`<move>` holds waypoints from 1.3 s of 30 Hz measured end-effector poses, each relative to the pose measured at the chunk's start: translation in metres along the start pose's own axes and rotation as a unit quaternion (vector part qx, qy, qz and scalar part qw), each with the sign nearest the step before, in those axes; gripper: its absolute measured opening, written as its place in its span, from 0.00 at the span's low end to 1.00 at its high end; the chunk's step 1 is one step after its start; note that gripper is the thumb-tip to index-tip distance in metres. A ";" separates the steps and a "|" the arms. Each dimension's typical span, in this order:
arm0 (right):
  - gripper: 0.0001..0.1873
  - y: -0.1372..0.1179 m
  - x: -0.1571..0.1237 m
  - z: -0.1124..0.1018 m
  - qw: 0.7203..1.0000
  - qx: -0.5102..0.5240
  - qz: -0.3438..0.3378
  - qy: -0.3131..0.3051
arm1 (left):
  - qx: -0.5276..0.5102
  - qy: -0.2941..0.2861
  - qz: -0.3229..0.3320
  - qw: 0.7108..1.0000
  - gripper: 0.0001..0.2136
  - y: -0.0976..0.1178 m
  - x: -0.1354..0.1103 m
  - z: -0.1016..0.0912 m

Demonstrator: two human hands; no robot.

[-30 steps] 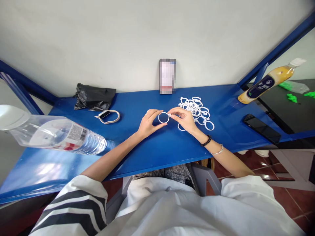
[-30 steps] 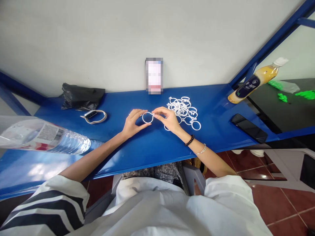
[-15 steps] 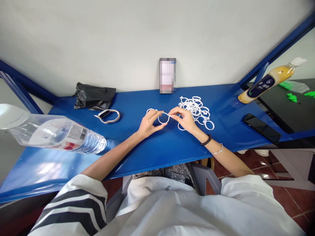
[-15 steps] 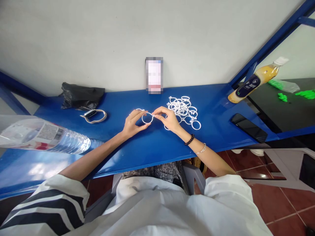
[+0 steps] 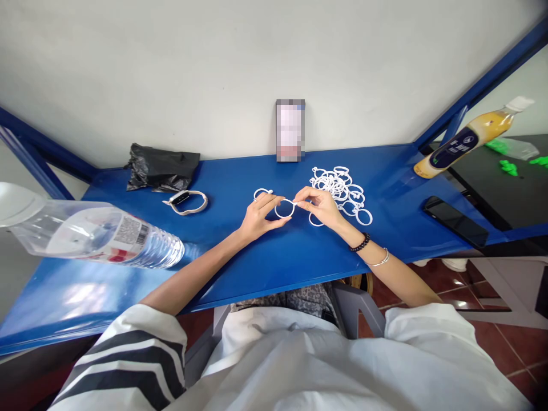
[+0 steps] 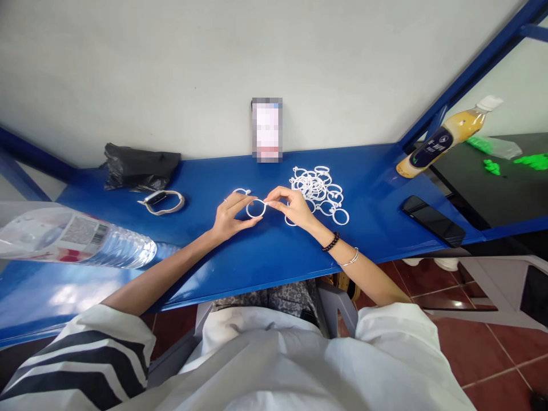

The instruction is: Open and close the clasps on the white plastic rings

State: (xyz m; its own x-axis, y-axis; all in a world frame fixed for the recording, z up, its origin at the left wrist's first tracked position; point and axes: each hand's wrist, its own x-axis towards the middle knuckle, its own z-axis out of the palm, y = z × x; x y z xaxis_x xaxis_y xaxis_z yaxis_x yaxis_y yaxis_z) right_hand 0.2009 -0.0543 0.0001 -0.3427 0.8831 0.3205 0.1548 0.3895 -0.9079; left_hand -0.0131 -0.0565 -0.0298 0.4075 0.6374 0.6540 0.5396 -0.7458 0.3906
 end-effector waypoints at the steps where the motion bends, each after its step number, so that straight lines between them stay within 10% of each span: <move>1: 0.17 0.000 0.000 0.000 1.000 0.003 0.001 -0.001 | -0.005 0.006 0.008 1.000 0.19 0.000 0.000 0.000; 12: 0.08 -0.013 0.006 -0.025 0.981 -0.182 -0.046 0.045 | 0.058 0.069 -0.124 0.988 0.16 -0.010 0.004 -0.003; 19: 0.07 -0.008 0.006 -0.041 0.935 -0.348 -0.037 -0.058 | 0.104 0.083 -0.229 0.964 0.15 -0.018 0.002 0.001; 39: 0.04 -0.018 0.003 -0.051 0.915 -0.341 0.033 -0.215 | 0.137 0.062 -0.219 0.964 0.19 -0.022 -0.002 0.007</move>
State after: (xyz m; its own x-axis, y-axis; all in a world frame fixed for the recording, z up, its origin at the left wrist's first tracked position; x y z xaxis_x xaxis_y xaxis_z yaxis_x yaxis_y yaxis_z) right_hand 0.2439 -0.0451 0.0311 -0.6220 0.7830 0.0030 0.6797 0.5418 -0.4945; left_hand -0.0205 -0.0403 -0.0442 0.0145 0.8390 0.5440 0.8215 -0.3201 0.4718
